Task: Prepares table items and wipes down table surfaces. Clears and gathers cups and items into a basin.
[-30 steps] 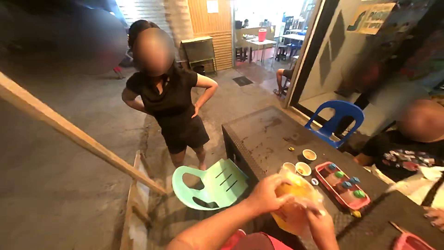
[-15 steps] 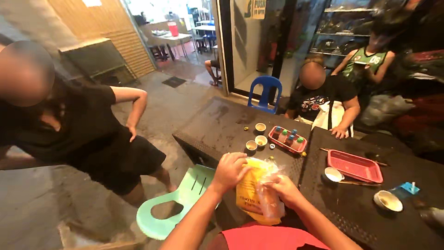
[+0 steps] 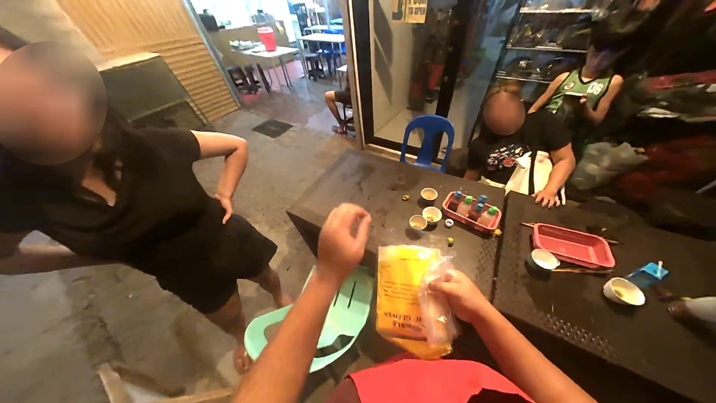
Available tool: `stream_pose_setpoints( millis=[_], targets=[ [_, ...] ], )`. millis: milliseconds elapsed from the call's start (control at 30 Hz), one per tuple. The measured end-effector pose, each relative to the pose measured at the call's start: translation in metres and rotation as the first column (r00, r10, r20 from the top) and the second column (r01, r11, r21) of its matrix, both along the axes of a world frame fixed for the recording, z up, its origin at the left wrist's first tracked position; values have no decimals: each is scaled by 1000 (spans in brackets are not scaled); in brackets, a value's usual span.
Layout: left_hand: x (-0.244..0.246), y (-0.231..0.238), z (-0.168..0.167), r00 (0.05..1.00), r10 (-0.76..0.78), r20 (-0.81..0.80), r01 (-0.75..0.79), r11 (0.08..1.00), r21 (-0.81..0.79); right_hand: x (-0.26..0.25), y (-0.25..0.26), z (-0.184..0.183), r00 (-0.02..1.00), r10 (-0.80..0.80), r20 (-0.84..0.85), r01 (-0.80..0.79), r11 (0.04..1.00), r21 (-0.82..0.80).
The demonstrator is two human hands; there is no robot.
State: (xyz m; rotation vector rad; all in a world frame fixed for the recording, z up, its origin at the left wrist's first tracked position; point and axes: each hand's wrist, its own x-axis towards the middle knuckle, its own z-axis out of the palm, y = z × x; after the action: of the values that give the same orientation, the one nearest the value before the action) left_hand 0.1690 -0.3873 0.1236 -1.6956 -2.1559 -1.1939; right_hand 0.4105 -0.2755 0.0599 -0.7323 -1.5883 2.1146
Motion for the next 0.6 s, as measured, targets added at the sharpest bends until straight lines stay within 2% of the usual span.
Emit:
stream_pose_setpoints(
  millis=[67,133,200,233,367,500,600],
  targets=[
    [28,-19,-22,992,-125,-2,125,992,5,0,-6,-1,999,-30,12,31,999,-27],
    [49,-24,-36,968,-248,31,250,961,-121,4,-10,-2,999,-28,22,29,999,-26],
    [57,-18,-42,958,-251,138,280,924,-262,10,-15,-4,999,-23,39,25,999,-30],
    [58,-14,-45,957,-229,179,273,920,-282,12,-18,-4,998,-28,47,30,999,-27],
    [59,-11,-49,956,-132,261,177,971,-157,17,-27,-5,992,-60,110,57,998,31],
    [62,-13,-46,975,-110,194,132,985,-107,25,-31,-9,987,-70,142,48,986,157],
    [69,-11,-46,993,-109,55,112,992,-59,31,-32,-9,986,-93,137,67,980,187]
  ],
)
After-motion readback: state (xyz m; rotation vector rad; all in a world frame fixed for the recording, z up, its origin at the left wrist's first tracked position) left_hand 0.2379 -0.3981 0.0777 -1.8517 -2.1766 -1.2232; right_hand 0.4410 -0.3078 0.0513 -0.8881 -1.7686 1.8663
